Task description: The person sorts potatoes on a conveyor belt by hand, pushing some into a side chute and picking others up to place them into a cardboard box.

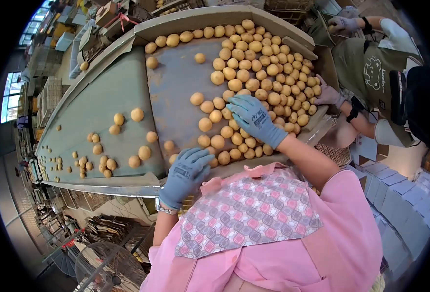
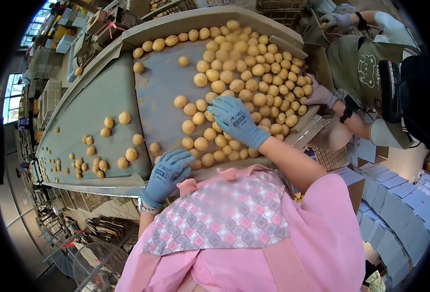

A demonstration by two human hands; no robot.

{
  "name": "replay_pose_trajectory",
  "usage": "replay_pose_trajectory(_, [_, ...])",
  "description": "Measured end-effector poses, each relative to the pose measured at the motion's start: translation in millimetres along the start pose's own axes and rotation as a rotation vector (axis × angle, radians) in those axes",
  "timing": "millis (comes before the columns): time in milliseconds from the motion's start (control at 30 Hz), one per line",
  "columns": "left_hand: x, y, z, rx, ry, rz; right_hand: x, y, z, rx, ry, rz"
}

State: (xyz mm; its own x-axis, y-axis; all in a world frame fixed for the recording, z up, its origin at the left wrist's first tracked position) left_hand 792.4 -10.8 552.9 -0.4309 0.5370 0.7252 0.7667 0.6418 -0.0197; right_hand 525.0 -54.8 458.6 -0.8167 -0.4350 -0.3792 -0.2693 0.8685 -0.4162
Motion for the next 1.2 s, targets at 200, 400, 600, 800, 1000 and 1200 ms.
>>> replay_pose_trajectory(200, [-24.9, -23.6, -22.4, 0.156, -0.161, -0.191, -29.4, -45.7, 16.0, -0.092, 0.323, -0.010])
replay_pose_trajectory(400, [-29.3, -32.4, -24.8, 0.082, -0.156, -0.144, -33.8, -96.0, 45.1, -0.666, 0.384, 0.267])
replay_pose_trajectory(600, [-25.6, -1.4, -30.1, 0.061, -0.142, -0.161, -32.4, -26.2, 1.3, -0.340, -1.120, 0.701])
replay_pose_trajectory(800, [-18.5, -3.5, -35.5, -0.143, -0.279, -0.175, 30.3, -77.6, -87.5, -0.341, -0.672, 0.295])
replay_pose_trajectory(1000, [-8.7, -24.3, -84.7, -0.008, -0.473, 0.115, 21.5, -88.6, -123.9, 0.064, -0.848, 0.558])
replay_pose_trajectory(1200, [-13.8, -13.1, -20.3, -0.379, -0.315, 0.390, -63.4, 34.3, -47.6, -0.305, -0.236, 0.270])
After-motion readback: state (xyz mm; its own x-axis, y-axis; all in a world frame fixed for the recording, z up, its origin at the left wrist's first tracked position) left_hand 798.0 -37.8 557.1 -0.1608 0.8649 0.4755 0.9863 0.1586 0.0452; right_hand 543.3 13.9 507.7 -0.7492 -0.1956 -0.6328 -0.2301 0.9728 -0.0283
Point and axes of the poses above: each hand's wrist, its own y-axis away from the middle knuckle, its own z-axis out of the palm, x = y × z, the point moved 5 cm from there along -y, towards the middle knuckle, and after that the axes turned 8 degrees about y, right-handed, at the moved point
